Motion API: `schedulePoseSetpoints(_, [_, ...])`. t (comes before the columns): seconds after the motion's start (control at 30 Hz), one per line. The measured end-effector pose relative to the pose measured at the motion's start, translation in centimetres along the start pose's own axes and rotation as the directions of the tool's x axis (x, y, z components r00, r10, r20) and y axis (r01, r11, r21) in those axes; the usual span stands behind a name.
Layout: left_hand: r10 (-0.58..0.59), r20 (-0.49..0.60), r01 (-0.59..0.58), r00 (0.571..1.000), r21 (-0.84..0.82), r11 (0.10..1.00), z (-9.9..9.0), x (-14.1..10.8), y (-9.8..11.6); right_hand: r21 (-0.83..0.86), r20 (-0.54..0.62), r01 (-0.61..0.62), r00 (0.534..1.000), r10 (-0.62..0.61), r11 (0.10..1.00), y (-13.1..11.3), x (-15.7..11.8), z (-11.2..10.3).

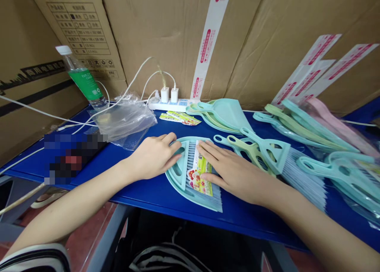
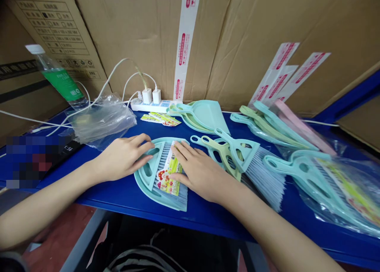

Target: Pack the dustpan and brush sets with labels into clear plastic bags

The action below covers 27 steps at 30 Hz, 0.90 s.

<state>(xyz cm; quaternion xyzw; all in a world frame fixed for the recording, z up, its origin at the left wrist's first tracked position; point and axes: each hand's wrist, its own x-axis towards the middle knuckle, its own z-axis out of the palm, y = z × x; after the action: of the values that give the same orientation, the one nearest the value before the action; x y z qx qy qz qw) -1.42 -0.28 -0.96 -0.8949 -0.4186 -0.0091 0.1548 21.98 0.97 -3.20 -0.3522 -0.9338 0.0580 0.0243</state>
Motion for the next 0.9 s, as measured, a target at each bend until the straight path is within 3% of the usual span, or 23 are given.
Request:
schedulePoseSetpoints(0.37, [-0.028, 0.079, 0.025, 0.996, 0.037, 0.999, -0.32, 0.20, -0.09, -0.015, -0.003, 0.008, 1.000, -0.008, 1.000, 0.14, -0.10, 0.04])
schedulePoseSetpoints(0.9, [-0.004, -0.002, 0.004, 1.000, 0.042, 0.999, -0.05, 0.08, -0.08, -0.047, -0.052, 0.020, 0.998, -0.023, 0.999, 0.10, -0.14, 0.22])
